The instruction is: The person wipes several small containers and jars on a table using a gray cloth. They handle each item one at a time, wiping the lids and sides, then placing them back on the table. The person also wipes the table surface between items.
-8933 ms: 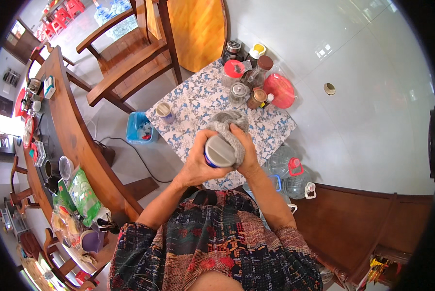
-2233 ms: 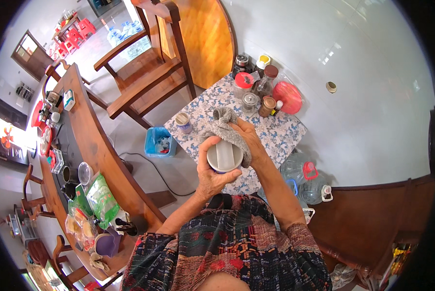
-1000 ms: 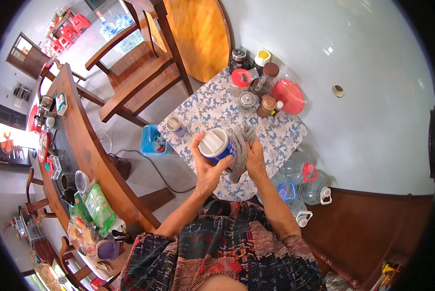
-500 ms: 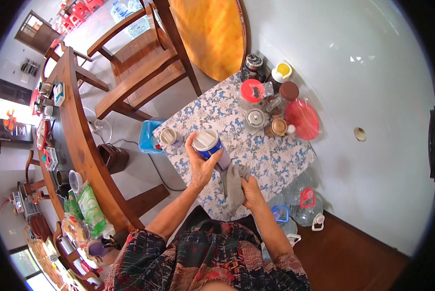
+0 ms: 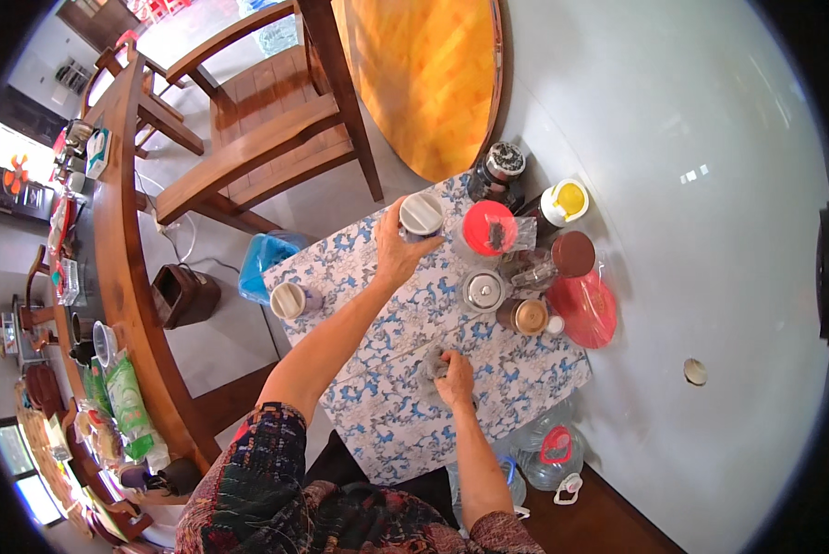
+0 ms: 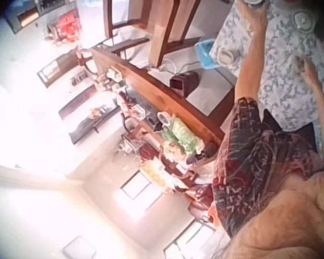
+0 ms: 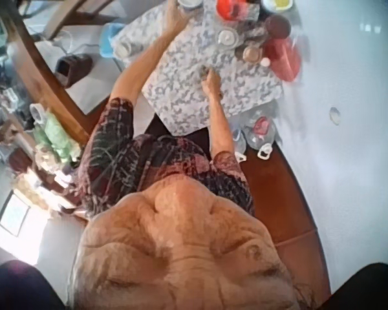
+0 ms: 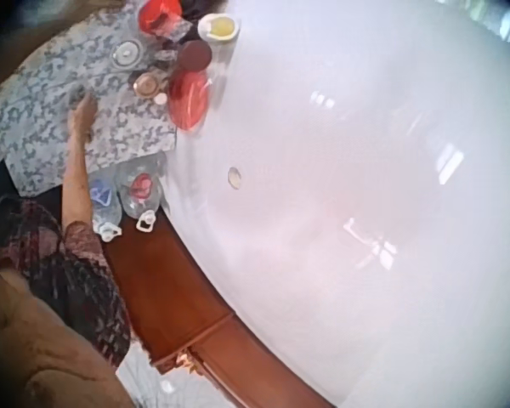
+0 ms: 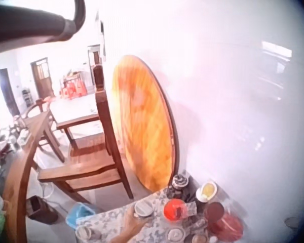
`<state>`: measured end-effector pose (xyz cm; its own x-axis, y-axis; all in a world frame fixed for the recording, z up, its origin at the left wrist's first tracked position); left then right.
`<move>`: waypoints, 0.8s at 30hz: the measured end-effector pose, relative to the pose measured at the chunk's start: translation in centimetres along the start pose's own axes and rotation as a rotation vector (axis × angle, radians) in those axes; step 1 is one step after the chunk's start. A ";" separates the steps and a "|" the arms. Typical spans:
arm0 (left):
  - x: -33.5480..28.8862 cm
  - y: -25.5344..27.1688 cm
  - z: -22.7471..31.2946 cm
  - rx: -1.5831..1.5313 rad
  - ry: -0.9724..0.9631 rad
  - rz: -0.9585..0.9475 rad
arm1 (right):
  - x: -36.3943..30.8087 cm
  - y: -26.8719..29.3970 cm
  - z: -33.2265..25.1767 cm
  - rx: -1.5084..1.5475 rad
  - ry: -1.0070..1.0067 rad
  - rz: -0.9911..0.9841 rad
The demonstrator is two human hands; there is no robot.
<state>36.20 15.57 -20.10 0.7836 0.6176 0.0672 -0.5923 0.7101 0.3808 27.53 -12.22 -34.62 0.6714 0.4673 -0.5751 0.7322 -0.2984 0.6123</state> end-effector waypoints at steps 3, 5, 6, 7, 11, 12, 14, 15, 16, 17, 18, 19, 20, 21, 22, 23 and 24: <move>3.3 -2.6 -1.3 -0.123 -0.001 -0.058 | 0.6 -0.4 0.9 0.088 -0.018 -0.068; 4.6 -3.5 -1.2 -0.018 -0.007 -0.038 | 0.7 -0.3 0.8 0.083 0.022 -0.039; 5.5 -4.0 -1.3 0.012 -0.045 -0.032 | 0.6 -0.1 0.6 0.074 0.020 -0.039; 6.1 -4.4 -1.5 0.043 -0.082 -0.025 | 0.5 0.0 0.5 0.064 0.018 -0.039; 7.2 -6.9 -3.5 -0.016 -0.028 -0.083 | 0.3 0.1 0.1 0.040 0.019 -0.025; 7.3 -7.3 -3.8 -0.026 -0.024 -0.084 | 0.3 0.1 0.0 0.034 -0.007 -0.049; 7.6 -8.0 -4.5 -0.043 -0.016 -0.083 | 0.0 0.6 -0.4 0.026 0.034 0.021; 7.7 -8.2 -4.5 -0.031 -0.028 -0.087 | 0.0 0.8 -0.6 0.023 0.056 0.056; 7.8 -8.4 -4.5 -0.018 -0.040 -0.090 | 0.0 0.8 -0.5 0.018 0.045 0.049; 7.9 -8.5 -4.5 -0.005 -0.052 -0.092 | -0.1 0.8 -0.4 0.014 0.035 0.040; 8.0 -8.8 -4.8 -0.016 -0.062 -0.100 | 0.0 0.6 -0.4 0.010 0.026 0.030; 8.0 -9.0 -5.0 -0.027 -0.072 -0.107 | 0.0 0.5 -0.4 0.009 0.021 0.026; 8.1 -9.3 -5.3 -0.038 -0.081 -0.114 | 0.0 0.5 -0.3 0.009 0.016 0.021; 8.1 -9.4 -5.2 -0.031 -0.080 -0.107 | -0.1 0.5 -0.4 0.008 0.006 0.016; 8.0 -9.4 -5.1 -0.024 -0.079 -0.099 | -0.1 0.5 -0.4 0.018 0.000 0.004; 8.0 -9.4 -5.0 -0.016 -0.076 -0.089 | -0.2 0.6 -0.4 0.028 -0.005 -0.010; 8.0 -9.4 -5.3 0.005 -0.069 -0.109 | -0.2 0.6 -0.5 0.034 -0.009 -0.027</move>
<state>47.09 15.60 -28.03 0.8546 0.5118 0.0881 -0.5018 0.7702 0.3937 27.81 -12.10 -33.86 0.6524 0.4684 -0.5959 0.7533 -0.3143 0.5777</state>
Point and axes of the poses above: each hand's wrist, its own x-axis towards the middle knuckle, its own y-axis out of the back of the hand, z = x × y, the point moved 8 cm from there along x, towards the middle knuckle, and after that the axes turned 9 degrees about -z, right-handed, at the moved point
